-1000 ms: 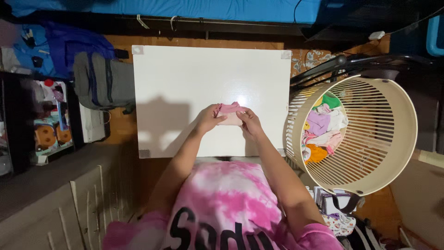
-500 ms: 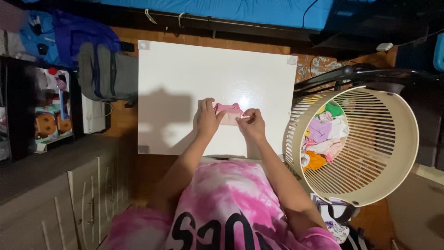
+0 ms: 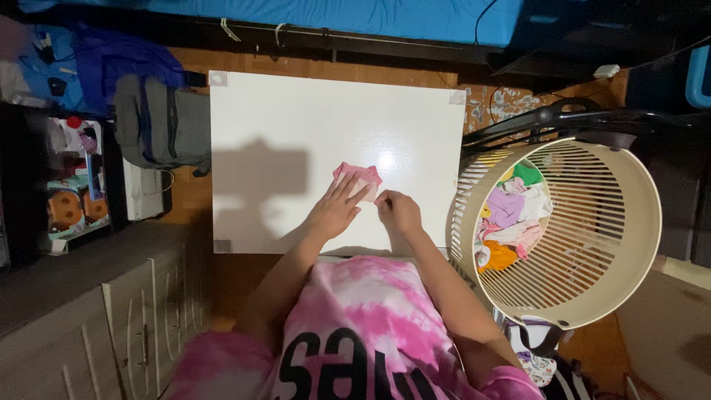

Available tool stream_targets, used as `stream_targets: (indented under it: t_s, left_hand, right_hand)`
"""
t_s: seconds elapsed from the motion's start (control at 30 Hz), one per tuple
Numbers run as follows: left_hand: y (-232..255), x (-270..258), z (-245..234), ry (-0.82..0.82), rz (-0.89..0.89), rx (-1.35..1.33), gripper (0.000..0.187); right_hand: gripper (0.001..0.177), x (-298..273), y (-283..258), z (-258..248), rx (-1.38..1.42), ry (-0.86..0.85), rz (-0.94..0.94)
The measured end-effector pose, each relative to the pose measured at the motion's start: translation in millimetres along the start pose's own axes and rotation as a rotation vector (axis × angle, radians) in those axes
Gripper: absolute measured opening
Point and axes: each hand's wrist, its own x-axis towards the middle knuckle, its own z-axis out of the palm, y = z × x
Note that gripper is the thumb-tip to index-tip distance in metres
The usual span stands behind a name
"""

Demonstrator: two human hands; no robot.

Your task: The person folds several pieces of clean clothing one by one on a white folding board. They pick up a white shirt, a white tank top, a pink garment, and a yellow tank top from a laundry basket, fold each neatly, and place them into a growing stack on a nearby surface.

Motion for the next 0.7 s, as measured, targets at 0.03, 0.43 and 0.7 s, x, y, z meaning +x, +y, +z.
stream_targets:
  t_s: [0.03, 0.43, 0.7]
  left_hand:
    - [2.7, -0.1, -4.8, 0.02, -0.006, 0.003, 0.063]
    - [-25.7, 28.6, 25.9, 0.512, -0.444, -0.461, 0.052]
    - [-50.4, 27.7, 42.6, 0.018, -0.33, -0.649, 0.037]
  right_hand:
    - [0.013, 0.7, 0.9, 2.2, 0.061, 0.006, 0.056]
    - [0.042, 13.4, 3.3, 50.2, 0.455, 0.136, 0.401]
    - [0.043, -23.1, 9.8, 62.0, 1.188, 0.251, 0.591]
